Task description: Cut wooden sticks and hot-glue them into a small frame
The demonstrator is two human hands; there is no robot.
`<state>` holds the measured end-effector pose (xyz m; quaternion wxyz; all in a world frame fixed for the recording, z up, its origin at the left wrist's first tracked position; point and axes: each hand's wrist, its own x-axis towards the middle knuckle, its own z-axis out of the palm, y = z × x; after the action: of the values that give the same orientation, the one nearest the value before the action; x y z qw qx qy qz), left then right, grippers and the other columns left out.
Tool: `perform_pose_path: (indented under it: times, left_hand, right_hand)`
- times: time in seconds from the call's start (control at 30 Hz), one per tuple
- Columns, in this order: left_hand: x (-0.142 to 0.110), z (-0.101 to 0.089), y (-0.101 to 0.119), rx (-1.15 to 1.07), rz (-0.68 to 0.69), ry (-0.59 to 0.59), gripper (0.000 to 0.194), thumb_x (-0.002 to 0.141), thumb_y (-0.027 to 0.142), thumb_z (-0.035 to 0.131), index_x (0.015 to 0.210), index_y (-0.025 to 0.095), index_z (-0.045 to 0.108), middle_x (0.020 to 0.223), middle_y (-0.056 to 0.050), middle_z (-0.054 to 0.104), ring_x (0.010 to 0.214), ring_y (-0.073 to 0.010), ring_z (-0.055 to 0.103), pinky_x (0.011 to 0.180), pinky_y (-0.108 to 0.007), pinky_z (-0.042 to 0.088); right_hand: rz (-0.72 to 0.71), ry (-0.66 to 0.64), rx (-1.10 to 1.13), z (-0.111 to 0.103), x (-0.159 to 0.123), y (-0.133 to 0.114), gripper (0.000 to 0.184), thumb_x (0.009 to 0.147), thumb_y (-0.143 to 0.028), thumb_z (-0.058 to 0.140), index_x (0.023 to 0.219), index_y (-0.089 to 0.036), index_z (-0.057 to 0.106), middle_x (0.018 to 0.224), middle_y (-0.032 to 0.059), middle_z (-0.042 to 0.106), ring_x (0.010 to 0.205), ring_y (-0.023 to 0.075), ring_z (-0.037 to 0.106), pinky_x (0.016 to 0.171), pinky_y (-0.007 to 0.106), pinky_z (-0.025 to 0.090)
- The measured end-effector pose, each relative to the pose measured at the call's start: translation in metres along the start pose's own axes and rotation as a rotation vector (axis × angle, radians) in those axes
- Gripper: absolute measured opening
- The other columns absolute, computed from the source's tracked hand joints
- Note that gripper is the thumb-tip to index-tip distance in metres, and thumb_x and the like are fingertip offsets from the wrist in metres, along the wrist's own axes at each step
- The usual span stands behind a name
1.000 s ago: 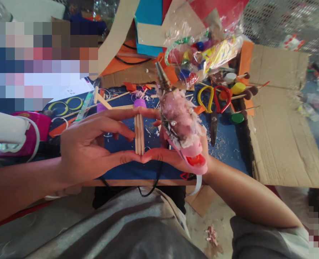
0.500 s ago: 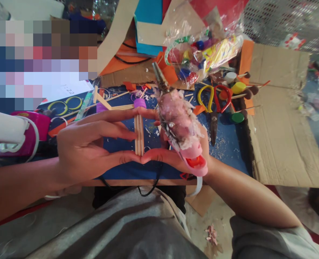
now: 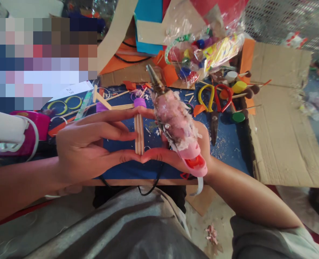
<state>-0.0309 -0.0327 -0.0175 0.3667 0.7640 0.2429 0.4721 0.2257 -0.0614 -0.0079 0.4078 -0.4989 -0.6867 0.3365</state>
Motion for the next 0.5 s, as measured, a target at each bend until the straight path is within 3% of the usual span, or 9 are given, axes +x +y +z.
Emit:
perform_pose_path:
  times: [0.1,0.17,0.37,0.5]
  left_hand:
    - [-0.0005,0.0014,0.0022,-0.01,-0.015,0.011,0.038,0.08,0.047,0.103,0.108,0.032,0.082,0.145,-0.007,0.081,0.125,-0.0358,0.083,0.102,-0.057,0.073]
    - [-0.0017,0.0028,0.0012,-0.047,-0.013,0.026,0.044,0.08,0.046,0.103,0.115,0.032,0.08,0.144,-0.008,0.081,0.124,-0.0341,0.083,0.097,-0.053,0.073]
    - [-0.0042,0.0026,-0.0054,-0.136,-0.034,0.051,0.06,0.075,0.042,0.106,0.126,0.033,0.074,0.145,-0.007,0.08,0.089,-0.0208,0.082,0.065,-0.035,0.063]
    - [-0.0026,0.0013,-0.0051,-0.256,-0.07,0.007,0.061,0.077,0.034,0.105,0.127,0.03,0.071,0.14,-0.008,0.08,0.083,-0.0163,0.078,0.065,-0.032,0.063]
  right_hand:
    - [-0.016,0.005,-0.015,-0.0007,-0.0003,0.0003,0.075,0.053,-0.04,0.117,0.119,-0.04,0.08,0.103,0.0024,0.081,0.117,0.036,0.079,0.075,0.047,0.072]
    - [-0.028,0.003,-0.005,-0.0018,-0.0006,0.0001,0.074,0.054,-0.039,0.117,0.118,-0.04,0.08,0.098,0.0014,0.081,0.114,0.0356,0.08,0.079,0.049,0.072]
    - [-0.074,0.005,0.106,-0.0002,-0.0009,-0.0034,0.052,0.065,-0.042,0.112,0.086,-0.033,0.066,0.133,0.0005,0.084,0.096,0.028,0.081,0.092,0.058,0.072]
    - [-0.024,0.002,0.085,0.0007,-0.0024,-0.0047,0.036,0.079,-0.04,0.104,0.093,-0.033,0.072,0.127,0.0025,0.085,0.104,0.0291,0.081,0.1,0.057,0.069]
